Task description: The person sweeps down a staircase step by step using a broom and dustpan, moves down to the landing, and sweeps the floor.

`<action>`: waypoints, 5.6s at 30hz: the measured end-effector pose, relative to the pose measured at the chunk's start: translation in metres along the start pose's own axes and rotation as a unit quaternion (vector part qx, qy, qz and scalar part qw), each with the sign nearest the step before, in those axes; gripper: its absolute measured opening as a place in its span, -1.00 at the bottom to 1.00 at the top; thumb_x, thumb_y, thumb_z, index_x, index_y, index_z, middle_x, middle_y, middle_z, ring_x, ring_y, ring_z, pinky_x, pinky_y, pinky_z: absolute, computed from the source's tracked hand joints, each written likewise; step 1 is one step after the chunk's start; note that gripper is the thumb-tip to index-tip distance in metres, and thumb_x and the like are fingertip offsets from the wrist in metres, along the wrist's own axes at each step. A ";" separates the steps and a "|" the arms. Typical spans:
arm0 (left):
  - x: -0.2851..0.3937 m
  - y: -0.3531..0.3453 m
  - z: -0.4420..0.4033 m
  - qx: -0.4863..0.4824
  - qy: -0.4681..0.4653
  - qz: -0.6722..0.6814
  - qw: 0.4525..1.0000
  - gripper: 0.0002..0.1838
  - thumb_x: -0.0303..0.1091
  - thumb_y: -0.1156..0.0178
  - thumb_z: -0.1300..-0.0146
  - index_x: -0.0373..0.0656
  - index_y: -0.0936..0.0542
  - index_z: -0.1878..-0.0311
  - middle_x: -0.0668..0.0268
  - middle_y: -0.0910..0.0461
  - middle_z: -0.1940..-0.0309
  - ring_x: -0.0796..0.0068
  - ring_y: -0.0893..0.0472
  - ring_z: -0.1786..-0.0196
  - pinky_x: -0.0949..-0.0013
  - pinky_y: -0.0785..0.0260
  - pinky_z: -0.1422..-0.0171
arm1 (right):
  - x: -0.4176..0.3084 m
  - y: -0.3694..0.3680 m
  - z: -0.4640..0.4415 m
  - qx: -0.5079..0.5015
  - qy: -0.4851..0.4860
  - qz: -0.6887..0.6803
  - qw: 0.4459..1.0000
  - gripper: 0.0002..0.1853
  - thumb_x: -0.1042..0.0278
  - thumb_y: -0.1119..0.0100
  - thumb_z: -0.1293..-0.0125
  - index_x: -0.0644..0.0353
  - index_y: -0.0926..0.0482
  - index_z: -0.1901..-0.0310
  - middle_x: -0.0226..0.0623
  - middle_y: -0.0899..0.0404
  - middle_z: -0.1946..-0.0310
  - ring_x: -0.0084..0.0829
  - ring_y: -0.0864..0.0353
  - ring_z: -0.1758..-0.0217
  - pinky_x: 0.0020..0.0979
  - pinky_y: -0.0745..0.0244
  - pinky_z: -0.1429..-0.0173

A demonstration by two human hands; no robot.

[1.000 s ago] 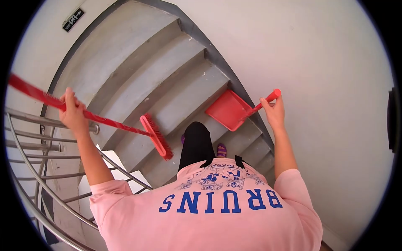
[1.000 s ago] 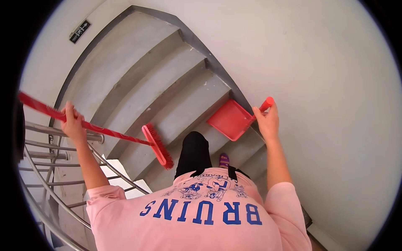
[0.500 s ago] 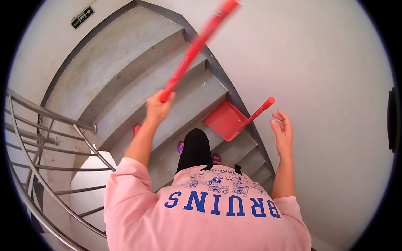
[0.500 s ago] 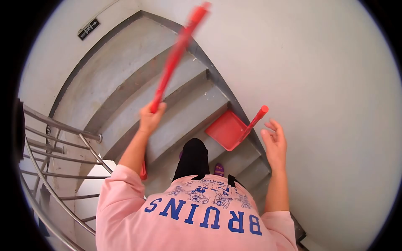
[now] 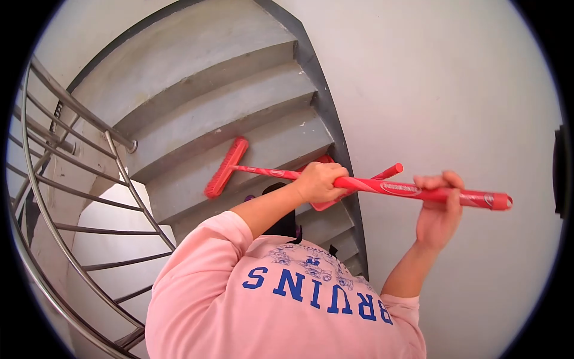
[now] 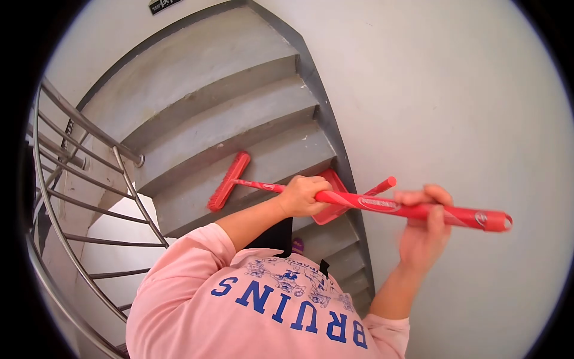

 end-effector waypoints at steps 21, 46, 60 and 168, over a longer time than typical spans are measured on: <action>0.105 0.020 -0.004 0.005 -0.042 0.045 0.998 -0.82 -0.30 -0.27 0.02 -0.05 -0.51 0.33 0.31 -0.48 0.52 0.25 -0.53 0.50 0.27 -0.37 0.46 | -0.132 -0.016 0.022 -0.102 0.107 0.001 0.989 -0.84 0.30 -0.01 -0.33 0.17 -0.31 0.22 -0.34 -0.35 0.48 -0.42 -0.41 0.39 -0.29 -0.41 0.10; -0.028 0.039 0.083 -0.050 0.079 -0.036 0.995 -0.83 -0.24 -0.29 0.03 0.01 -0.57 0.35 0.37 -0.53 0.49 0.29 -0.57 0.47 0.27 -0.44 0.41 | 0.034 -0.036 0.039 0.043 -0.131 0.019 0.990 -0.83 0.27 0.12 -0.36 0.18 -0.33 0.32 -0.21 -0.47 0.44 -0.24 -0.51 0.24 -0.07 -0.39 -0.09; 0.055 -0.016 0.030 -0.096 -0.049 0.129 0.986 -0.81 -0.23 -0.24 -0.02 -0.06 -0.52 0.33 0.30 -0.50 0.50 0.21 -0.57 0.44 0.21 -0.41 0.41 | -0.096 -0.014 0.074 0.144 -0.011 0.183 0.973 -0.77 0.19 0.14 -0.40 0.14 -0.30 0.35 -0.29 -0.40 0.54 -0.33 -0.47 0.38 -0.19 -0.41 0.04; -0.006 -0.127 -0.001 -0.301 -0.079 0.065 0.948 -0.91 -0.38 -0.19 -0.04 -0.07 -0.55 0.34 0.26 -0.56 0.39 0.16 -0.57 0.25 0.16 -0.40 0.19 | -0.034 0.037 0.164 0.218 -0.029 0.210 0.953 -0.84 0.36 0.02 -0.34 0.29 -0.45 0.27 -0.05 -0.59 0.22 -0.13 -0.56 0.03 -0.08 -0.37 -0.17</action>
Point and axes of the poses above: each hand's wrist, its own z-axis away from the middle knuckle, its own y-axis out of the back of the hand, x = y × z, the point moved 8 cm from there along -z, towards the middle knuckle
